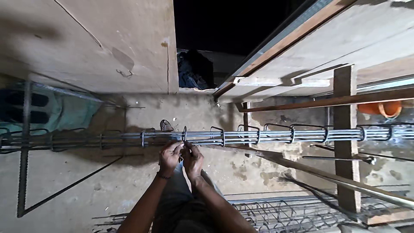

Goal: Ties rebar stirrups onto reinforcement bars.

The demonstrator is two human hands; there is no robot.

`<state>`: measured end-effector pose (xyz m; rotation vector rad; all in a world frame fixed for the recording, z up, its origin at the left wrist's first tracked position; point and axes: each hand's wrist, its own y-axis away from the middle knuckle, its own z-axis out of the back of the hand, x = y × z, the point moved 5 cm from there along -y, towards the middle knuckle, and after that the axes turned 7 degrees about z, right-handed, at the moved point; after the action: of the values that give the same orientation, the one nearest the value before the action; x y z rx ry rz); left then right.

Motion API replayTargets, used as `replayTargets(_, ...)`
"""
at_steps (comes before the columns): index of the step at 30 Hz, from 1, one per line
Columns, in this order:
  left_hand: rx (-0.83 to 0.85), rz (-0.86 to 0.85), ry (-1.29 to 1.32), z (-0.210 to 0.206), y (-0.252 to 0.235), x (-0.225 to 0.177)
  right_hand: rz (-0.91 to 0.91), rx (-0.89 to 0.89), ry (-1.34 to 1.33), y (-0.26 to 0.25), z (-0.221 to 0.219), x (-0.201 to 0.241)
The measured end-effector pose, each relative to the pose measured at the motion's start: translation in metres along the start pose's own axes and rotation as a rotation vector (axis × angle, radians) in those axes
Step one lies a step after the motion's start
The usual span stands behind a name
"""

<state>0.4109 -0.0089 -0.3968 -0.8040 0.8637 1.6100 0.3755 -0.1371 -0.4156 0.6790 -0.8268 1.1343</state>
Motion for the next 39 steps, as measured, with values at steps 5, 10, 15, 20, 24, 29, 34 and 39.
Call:
replayTargets(5,0.014,-0.001,0.032,-0.002,0.000,0.002,0.008,0.048,0.005,-0.004,0.001,0.004)
replayTargets(10,-0.015,0.067,-0.035,-0.008,0.002,-0.001,0.005,0.150,-0.110,-0.003,0.008,0.002)
replayTargets(15,-0.030,0.046,-0.024,-0.010,0.003,0.002,-0.219,0.711,0.367,-0.002,0.052,0.020)
replayTargets(20,-0.026,-0.010,-0.068,-0.007,0.001,-0.003,0.081,0.484,0.449,-0.021,0.090,0.050)
replayTargets(24,-0.020,-0.030,-0.078,-0.009,0.004,-0.004,0.035,0.248,0.450,-0.045,0.076,0.037)
replayTargets(29,-0.004,-0.028,-0.055,-0.010,0.009,-0.001,-0.176,0.300,0.499,-0.054,0.066,0.023)
replayTargets(34,-0.087,-0.019,-0.072,-0.016,0.012,-0.004,-0.136,0.284,0.489,-0.044,0.068,0.016)
replayTargets(39,-0.103,-0.033,-0.096,-0.016,0.013,-0.002,-0.034,0.482,0.588,-0.047,0.076,0.015)
